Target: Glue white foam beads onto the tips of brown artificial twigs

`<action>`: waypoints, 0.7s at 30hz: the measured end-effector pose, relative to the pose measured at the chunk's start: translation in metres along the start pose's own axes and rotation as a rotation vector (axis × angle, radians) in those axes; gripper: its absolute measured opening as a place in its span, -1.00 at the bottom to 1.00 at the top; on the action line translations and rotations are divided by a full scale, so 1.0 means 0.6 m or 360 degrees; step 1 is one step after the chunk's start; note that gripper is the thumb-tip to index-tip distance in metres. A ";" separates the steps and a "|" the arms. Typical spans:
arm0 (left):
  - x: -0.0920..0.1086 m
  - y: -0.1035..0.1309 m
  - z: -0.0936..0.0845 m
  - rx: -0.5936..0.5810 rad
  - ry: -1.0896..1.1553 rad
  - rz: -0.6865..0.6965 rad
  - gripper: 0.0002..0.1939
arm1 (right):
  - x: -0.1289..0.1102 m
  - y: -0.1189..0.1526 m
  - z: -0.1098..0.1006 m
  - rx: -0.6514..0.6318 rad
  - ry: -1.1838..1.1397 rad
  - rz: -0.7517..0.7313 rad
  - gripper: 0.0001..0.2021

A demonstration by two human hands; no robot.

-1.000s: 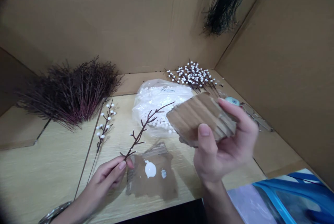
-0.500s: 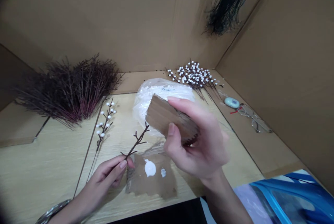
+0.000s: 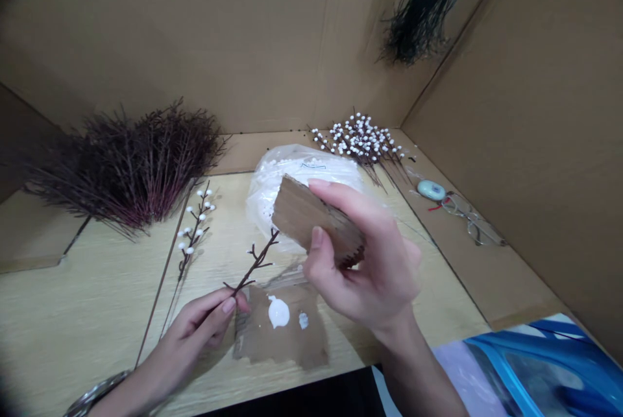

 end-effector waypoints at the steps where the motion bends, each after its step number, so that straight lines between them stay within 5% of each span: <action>1: 0.000 0.000 0.000 0.0001 -0.0002 0.0002 -0.57 | 0.000 -0.001 0.001 -0.0020 0.0008 -0.0007 -0.38; 13: 0.001 0.001 -0.003 0.0017 0.0000 -0.0030 -0.56 | -0.002 -0.004 0.003 -0.0086 0.0043 0.0007 -0.41; 19: -0.017 0.000 -0.002 0.0053 0.0203 -0.0074 -0.56 | 0.020 0.005 -0.054 0.0645 0.0026 0.0253 -0.56; 21: -0.024 0.001 0.000 0.0051 0.0327 -0.0092 -0.55 | 0.038 0.017 -0.056 0.0725 0.0001 0.0335 -0.58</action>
Point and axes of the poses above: each hand's wrist, its own y-axis away from the middle knuckle, its own z-axis out of the palm, x = y × z, the point moved 7 cm from there along -y, towards the middle knuckle, and after that the axes turned 5 degrees about z, right-handed, at the moved point
